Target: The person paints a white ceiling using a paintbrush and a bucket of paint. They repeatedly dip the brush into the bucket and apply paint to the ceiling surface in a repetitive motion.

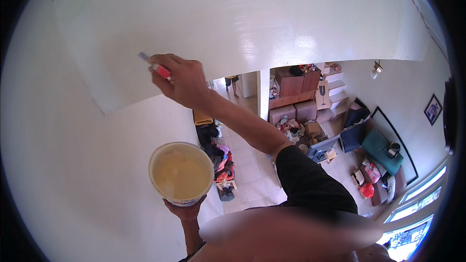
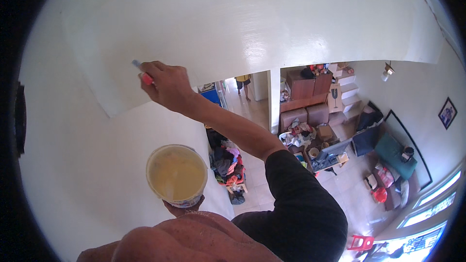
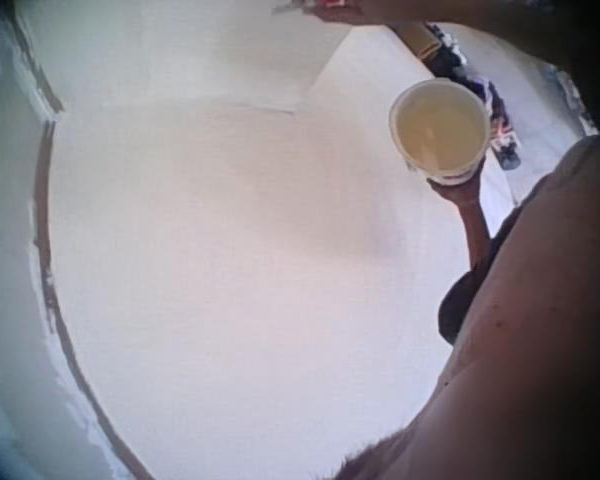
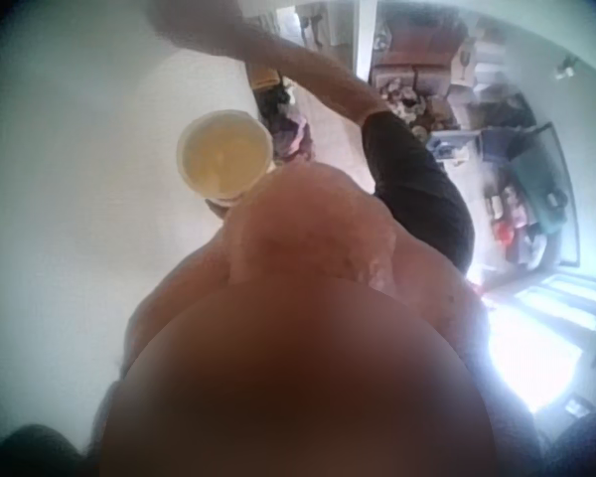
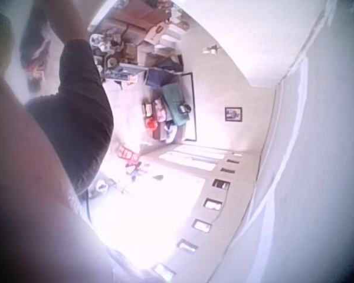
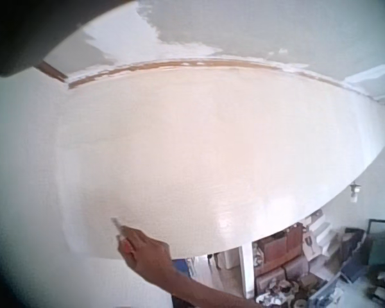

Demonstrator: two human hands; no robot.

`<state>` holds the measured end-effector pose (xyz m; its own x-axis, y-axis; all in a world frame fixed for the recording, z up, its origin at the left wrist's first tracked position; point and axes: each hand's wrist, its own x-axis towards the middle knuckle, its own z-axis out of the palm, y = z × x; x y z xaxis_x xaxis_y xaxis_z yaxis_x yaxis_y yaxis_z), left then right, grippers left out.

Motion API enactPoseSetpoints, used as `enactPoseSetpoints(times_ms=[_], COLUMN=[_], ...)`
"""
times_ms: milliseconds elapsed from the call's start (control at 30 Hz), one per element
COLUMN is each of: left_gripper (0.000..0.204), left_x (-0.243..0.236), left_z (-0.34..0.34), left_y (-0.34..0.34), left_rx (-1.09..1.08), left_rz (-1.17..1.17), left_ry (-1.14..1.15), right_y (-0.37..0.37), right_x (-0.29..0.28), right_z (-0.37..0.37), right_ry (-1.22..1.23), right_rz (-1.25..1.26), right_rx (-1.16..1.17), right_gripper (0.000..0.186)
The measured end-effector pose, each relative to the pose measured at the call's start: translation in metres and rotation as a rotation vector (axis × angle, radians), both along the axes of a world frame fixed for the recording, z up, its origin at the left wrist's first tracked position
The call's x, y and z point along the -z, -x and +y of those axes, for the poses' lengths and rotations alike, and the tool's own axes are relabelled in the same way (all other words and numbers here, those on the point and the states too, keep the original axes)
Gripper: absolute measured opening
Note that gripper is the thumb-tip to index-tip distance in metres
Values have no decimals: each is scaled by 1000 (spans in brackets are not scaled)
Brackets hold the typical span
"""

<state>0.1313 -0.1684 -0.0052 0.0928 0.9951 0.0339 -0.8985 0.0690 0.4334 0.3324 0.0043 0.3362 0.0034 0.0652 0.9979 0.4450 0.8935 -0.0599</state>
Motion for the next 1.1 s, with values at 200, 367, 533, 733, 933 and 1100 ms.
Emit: enactPoseSetpoints(times_ms=[200,367,533,733,933,1100], left_gripper=[94,93,93,86,85,90], left_x=[14,-7,16,10,10,-9], left_z=[9,-1,3,-2,3,3], left_y=[3,-9,-1,-2,2,-13], left_rx=[46,192,16,-34,-6,-145], left_rz=[-47,-728,9,10,-65,351], left_ry=[-58,-91,-21,18,42,-24], right_y=[-80,-215,-248,-89,3,-67], right_x=[-2,4,10,37,-8,-23], right_z=[2,-37,-28,8,-6,18], right_ry=[348,53,-101,50,-33,93], right_rz=[206,530,510,231,26,199], right_rx=[7,437,879,424,-49,-37], right_gripper=[29,15,19,46,21,14])
